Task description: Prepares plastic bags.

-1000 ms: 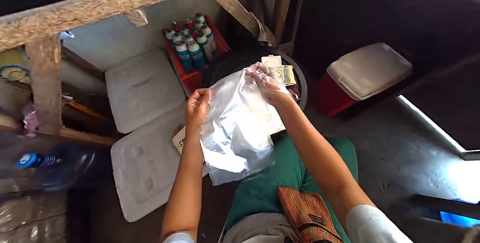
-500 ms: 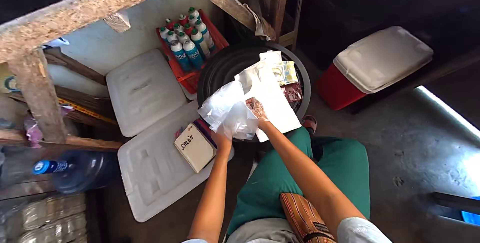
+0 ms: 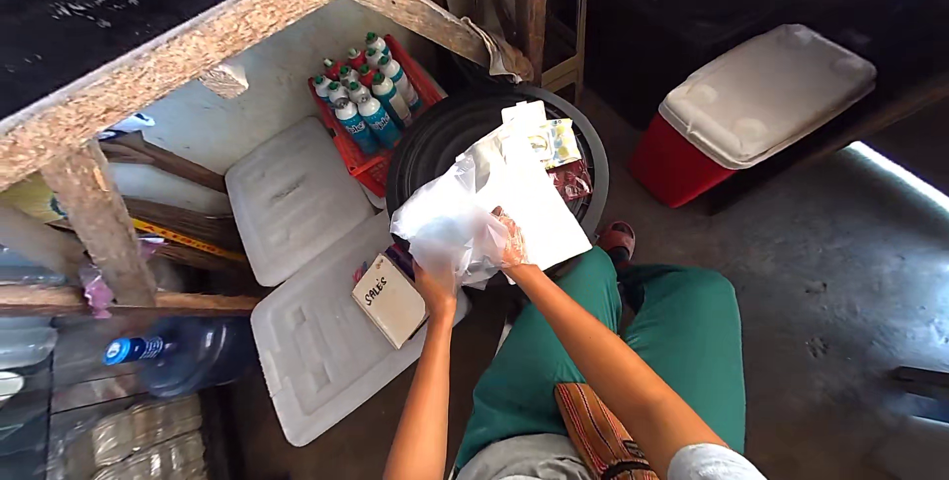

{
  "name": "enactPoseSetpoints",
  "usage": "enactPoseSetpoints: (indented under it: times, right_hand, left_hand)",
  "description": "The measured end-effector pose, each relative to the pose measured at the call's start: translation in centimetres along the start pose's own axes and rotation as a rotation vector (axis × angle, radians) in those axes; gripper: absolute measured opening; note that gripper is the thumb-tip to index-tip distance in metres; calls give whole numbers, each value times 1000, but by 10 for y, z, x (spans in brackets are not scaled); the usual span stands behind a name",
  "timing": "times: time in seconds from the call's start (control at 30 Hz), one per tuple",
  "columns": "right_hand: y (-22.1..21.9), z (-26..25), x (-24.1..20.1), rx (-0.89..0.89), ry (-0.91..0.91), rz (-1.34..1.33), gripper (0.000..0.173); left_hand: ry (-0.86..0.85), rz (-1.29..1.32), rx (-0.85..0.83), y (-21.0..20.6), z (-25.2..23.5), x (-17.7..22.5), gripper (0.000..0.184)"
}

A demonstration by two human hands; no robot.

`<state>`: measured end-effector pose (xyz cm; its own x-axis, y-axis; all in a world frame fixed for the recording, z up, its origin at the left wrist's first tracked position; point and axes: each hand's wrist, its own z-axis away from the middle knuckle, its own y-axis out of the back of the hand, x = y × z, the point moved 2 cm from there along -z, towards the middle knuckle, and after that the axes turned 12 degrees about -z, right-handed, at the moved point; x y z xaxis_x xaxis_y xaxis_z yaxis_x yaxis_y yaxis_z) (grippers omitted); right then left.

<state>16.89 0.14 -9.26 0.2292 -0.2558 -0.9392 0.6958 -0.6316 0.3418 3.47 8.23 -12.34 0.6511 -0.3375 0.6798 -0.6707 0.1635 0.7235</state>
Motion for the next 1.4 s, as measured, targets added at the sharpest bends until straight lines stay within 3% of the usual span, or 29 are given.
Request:
enactPoseSetpoints:
  times: [0.17,0.27,0.37,0.47,0.53,0.57,0.6,0.67,0.73,0.83,0.93,1.0,1.07,1.1,1.2,1.23,1.3,1.33,1.4]
  right_hand:
    - [3,1,6,-43,36,-26,34]
    - [13,-2,22,-69,89,-207,22]
    - [38,22,9,-151,21,-396,26]
    - [45,58,-19,-452,45,-621,33]
    - [36,85,-38,-696,100,-667,42]
    - [30,100,-44,-816,108,-677,41]
    - [25,114,-49,-913,111,-654,35]
    - [25,139,-56,-1065,141,-511,24]
    - [38,157,-69,-1132,184,-399,23]
    - [68,163,-91,-943,390,-387,25]
    - [76,152,-105,-344,528,-169,33]
    - [61,144,-105,-95,558,-49,68]
    - [37,147,-99,-120,558,-72,99]
    - [26,150,-93,-129,569,-159,93]
    - [13,160,-81,103,661,-385,23]
    - [16,164,-78,197,728,-417,12]
    - [27,179,-76,304,866,-361,12]
    - [32,190,-76,275,924,-270,13]
    - [29,215,-81,-11,958,-65,17]
  left_hand:
    - [-46,-26,17,-8,10,-8,52]
    - [-207,67,144,-1,19,-9,38]
    - [-386,87,243,11,34,-12,35]
    - [-466,129,34,17,58,-6,40]
    - [-388,122,-170,20,70,-6,35]
    - [-317,48,-300,25,73,-6,26]
    - [-308,-74,-469,33,69,-3,31]
    - [-461,-454,-623,39,50,14,41]
    - [-596,-675,-673,44,38,22,52]
    - [-833,-645,-601,75,30,18,41]
    - [-1104,-422,-257,115,26,24,26]
    - [-1141,-335,-47,143,32,43,32]
    - [-1157,-297,37,157,36,55,38]
    - [-1193,-274,53,157,36,57,37]
    - [-1221,-54,-26,151,27,63,39]
    - [-1163,104,-118,152,24,64,36]
    - [-969,516,-243,155,18,66,23]
    - [-840,690,-254,158,15,69,15]
    - [-618,948,-231,163,12,83,19]
